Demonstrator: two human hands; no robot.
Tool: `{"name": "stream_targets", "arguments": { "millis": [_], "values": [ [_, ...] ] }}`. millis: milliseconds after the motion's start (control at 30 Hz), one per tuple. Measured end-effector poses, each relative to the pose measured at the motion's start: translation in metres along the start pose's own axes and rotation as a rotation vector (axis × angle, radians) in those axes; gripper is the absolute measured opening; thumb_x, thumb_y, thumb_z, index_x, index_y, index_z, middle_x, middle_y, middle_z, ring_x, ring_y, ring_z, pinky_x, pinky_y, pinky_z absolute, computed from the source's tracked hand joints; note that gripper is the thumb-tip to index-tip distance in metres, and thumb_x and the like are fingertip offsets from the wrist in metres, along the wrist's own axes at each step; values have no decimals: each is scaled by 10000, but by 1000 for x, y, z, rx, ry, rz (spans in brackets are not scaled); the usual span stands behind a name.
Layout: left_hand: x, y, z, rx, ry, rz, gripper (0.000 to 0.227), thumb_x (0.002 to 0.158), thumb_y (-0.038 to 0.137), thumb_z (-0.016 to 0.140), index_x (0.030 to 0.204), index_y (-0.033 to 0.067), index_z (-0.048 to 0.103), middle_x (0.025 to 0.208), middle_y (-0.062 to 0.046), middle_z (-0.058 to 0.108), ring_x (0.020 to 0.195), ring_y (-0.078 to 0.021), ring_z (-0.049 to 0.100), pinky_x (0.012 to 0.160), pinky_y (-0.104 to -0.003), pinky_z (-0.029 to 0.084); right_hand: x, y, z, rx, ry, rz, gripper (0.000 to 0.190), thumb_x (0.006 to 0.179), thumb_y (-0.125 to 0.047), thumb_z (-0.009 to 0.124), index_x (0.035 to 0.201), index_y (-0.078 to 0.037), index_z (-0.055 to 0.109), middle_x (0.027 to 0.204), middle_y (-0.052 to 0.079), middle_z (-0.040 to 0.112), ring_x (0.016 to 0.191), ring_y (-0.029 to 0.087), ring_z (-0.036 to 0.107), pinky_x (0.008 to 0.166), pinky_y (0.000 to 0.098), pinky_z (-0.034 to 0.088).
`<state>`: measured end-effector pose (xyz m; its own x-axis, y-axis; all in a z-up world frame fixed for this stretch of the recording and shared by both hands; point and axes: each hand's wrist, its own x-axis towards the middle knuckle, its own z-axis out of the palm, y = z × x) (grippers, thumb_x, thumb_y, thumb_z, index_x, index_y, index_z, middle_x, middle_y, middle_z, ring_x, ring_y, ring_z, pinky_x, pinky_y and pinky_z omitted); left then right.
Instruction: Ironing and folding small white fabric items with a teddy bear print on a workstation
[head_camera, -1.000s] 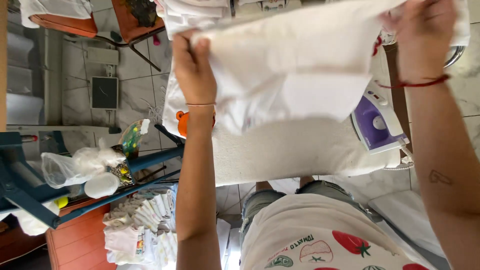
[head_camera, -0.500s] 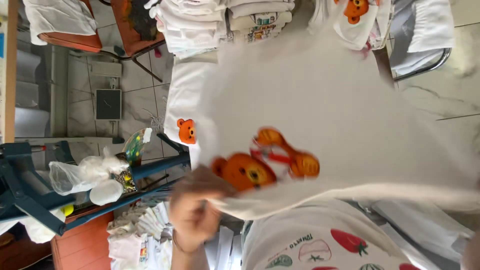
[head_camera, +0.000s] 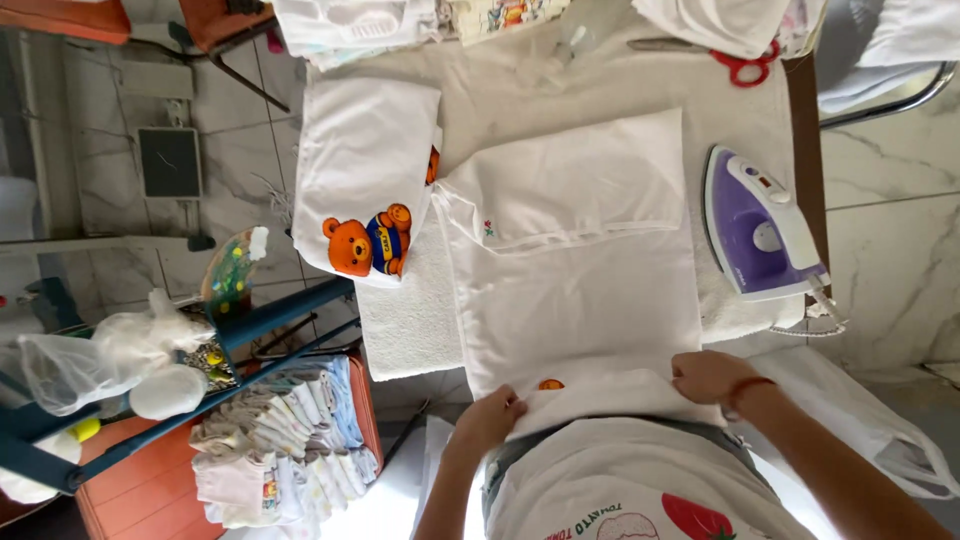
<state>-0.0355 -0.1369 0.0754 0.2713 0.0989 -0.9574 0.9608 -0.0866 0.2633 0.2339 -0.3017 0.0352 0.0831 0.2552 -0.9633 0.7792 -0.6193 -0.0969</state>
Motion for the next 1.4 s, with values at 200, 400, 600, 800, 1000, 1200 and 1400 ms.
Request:
{"name": "stream_targets", "arguments": {
  "millis": [200,400,600,800,1000,1200,1400],
  "values": [
    [40,3,-13,399,-101,-70,406,892,272,414,1280,358,336,1179,-77,455,1054,-256,462,835,-392,418,23,26,-3,18,-44,107,482,775,-404,469,1233,-272,400,1178,-56,542,1068,172,533,882,319,436],
    [51,41,-64,-430,409,178,477,743,410,451,1157,174,472,970,11,646,943,-171,610,795,-308,419,-26,55,-84,70,1485,-122,307,776,-97,745,1027,-3,595,950,121,550,902,289,504,914,396,330],
    [90,119,-110,-1287,417,51,393,667,344,632,929,62,551,762,-24,553,718,-123,574,676,-269,524,-37,30,-127,706,1152,12,529,785,-191,671,1099,-42,272,900,195,594,658,350,563,507,435,440],
    [142,159,-177,-1751,-76,471,318,771,275,521,903,-11,559,907,-187,630,565,-158,605,546,-244,521,-70,25,-116,588,962,173,572,742,-366,618,1214,-80,465,1068,135,577,841,318,565,667,432,428],
    [107,175,-210,-1168,313,798,542,812,263,545,1299,302,311,1417,50,262,1288,-161,300,967,-362,323,-59,-5,-77,509,729,-217,547,748,-320,504,1272,-269,360,1186,200,479,502,174,629,290,204,507],
    [84,96,-116,-940,881,780,247,790,63,604,1024,143,602,992,-46,624,969,-205,589,864,-303,471,-48,-75,-187,633,355,-548,401,827,-281,407,1196,-152,494,1237,106,495,1139,266,464,960,417,356],
    [58,-23,-4,-1045,1194,55,163,822,93,569,967,166,582,914,-4,601,867,-142,583,764,-269,483,46,-26,-203,285,1015,-316,480,757,-514,639,1195,-348,534,1034,17,591,900,259,549,773,346,450]
  ]
}}
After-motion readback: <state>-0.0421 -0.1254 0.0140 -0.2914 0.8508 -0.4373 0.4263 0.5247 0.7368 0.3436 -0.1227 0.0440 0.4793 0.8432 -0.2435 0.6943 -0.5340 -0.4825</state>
